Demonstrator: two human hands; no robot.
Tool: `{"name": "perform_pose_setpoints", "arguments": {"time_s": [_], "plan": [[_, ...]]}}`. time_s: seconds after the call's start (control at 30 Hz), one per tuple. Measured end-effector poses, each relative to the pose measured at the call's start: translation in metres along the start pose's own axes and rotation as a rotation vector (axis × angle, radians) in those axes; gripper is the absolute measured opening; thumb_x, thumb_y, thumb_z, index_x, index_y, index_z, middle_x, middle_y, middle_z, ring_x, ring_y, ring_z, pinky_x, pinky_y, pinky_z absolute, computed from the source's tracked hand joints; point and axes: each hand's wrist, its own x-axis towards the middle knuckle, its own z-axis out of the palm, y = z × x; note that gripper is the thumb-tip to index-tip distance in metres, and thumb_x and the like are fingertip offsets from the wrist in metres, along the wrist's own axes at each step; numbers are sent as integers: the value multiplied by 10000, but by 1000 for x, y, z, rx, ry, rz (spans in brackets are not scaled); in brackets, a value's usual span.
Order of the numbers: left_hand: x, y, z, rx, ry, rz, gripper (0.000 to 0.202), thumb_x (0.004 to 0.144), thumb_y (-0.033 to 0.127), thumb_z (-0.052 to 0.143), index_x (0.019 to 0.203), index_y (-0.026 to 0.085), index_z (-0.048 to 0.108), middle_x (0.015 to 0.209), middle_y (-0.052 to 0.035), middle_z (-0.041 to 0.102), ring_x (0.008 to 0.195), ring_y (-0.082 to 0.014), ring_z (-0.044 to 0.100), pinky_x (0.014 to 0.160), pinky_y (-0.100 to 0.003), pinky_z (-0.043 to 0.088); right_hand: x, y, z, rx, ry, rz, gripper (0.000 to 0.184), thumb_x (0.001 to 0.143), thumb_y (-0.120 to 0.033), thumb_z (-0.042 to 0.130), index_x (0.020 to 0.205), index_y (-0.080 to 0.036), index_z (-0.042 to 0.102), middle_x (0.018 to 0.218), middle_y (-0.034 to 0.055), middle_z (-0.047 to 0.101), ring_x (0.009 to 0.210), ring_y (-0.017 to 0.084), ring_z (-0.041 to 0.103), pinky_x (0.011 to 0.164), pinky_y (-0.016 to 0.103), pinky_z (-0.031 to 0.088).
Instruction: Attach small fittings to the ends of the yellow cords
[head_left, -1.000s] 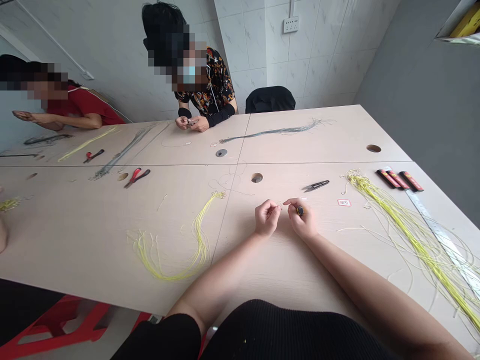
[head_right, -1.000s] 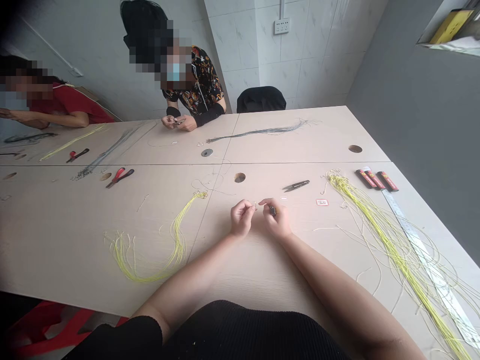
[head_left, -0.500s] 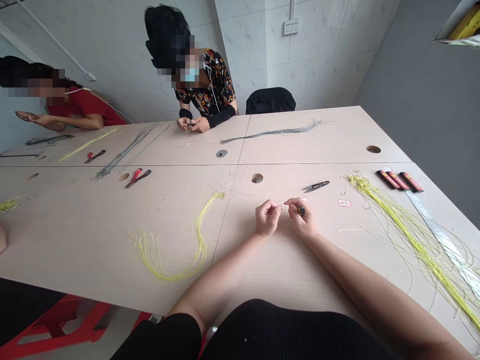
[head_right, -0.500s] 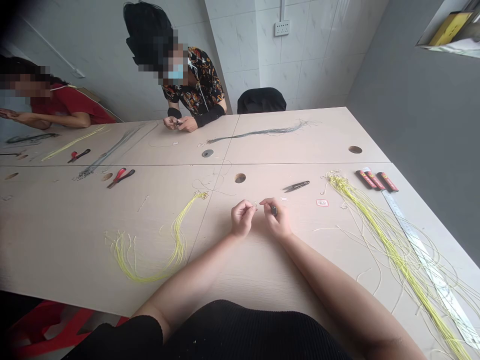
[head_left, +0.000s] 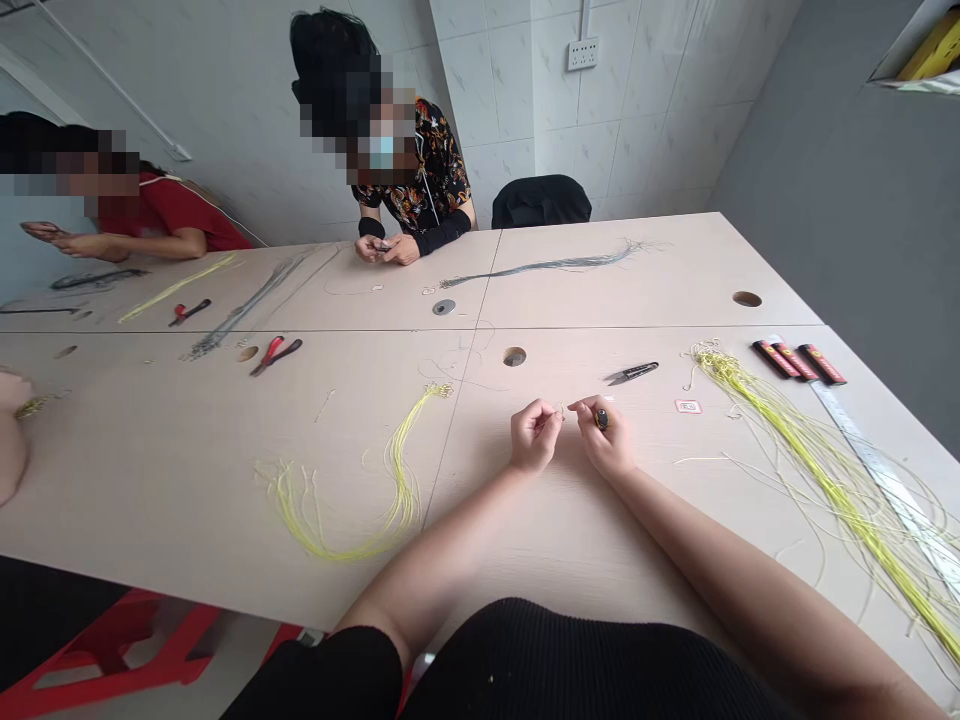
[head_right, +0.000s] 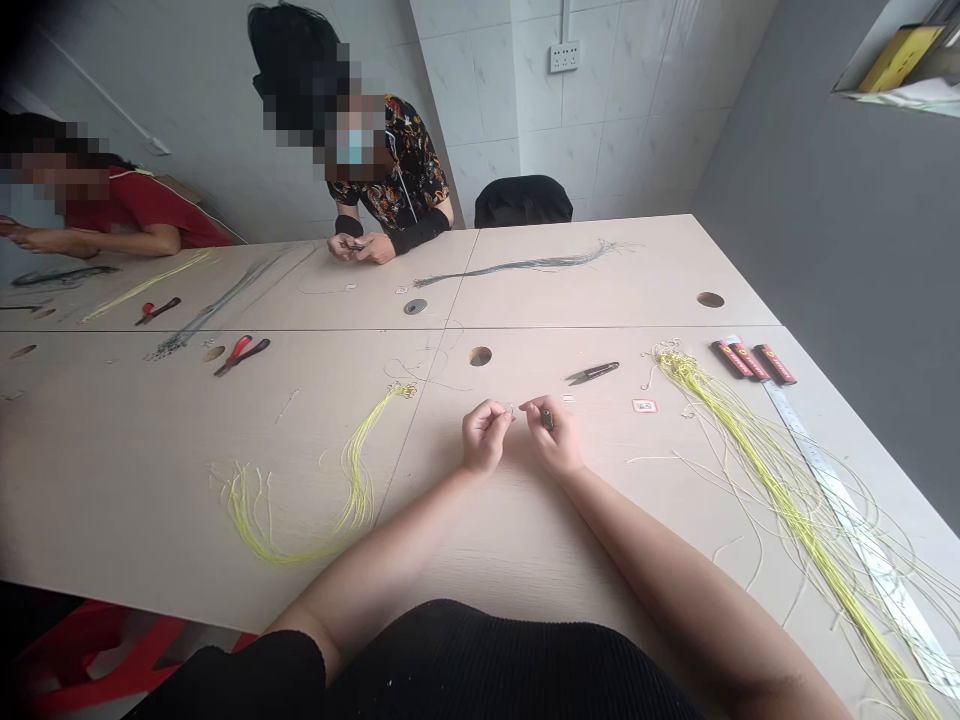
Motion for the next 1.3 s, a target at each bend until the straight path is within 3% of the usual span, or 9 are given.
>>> {"name": "perform_pose_setpoints", "arguments": {"time_s": [0.53,0.73,0.93,1.3], "plan": [[0,3,0,-1,-3,-15,383,778,438,601,539,177,455,458,54,381,446,-71,323,472,-231,281,1,-2,1,-20,-1,1,317,878,-457,484,703,-199,540,513,-37,401,480,108,360,487,247,316],[0,1,0,18,4,-30,374,768,453,600,552,177,473,470,44,414,467,-80,345,481,-228,296,1,-3,1,-35,-10,-4,297,861,-424,494,660,-205,493,532,-25,464,493,108,392,493,242,330],[0,0,-1,28,10,-17,389,778,442,592,536,178,440,459,46,375,476,-83,335,489,-230,292,1,-1,1,-48,-21,-24,312,872,-401,483,633,-206,441,525,-31,413,496,106,370,495,241,317],[0,-2,-1,34,-6,-13,351,774,396,579,544,175,431,467,55,356,460,-72,310,464,-215,263,1,0,2,-26,-2,-22,450,892,-546,456,605,-203,400,516,-32,361,494,103,316,479,243,287]]}}
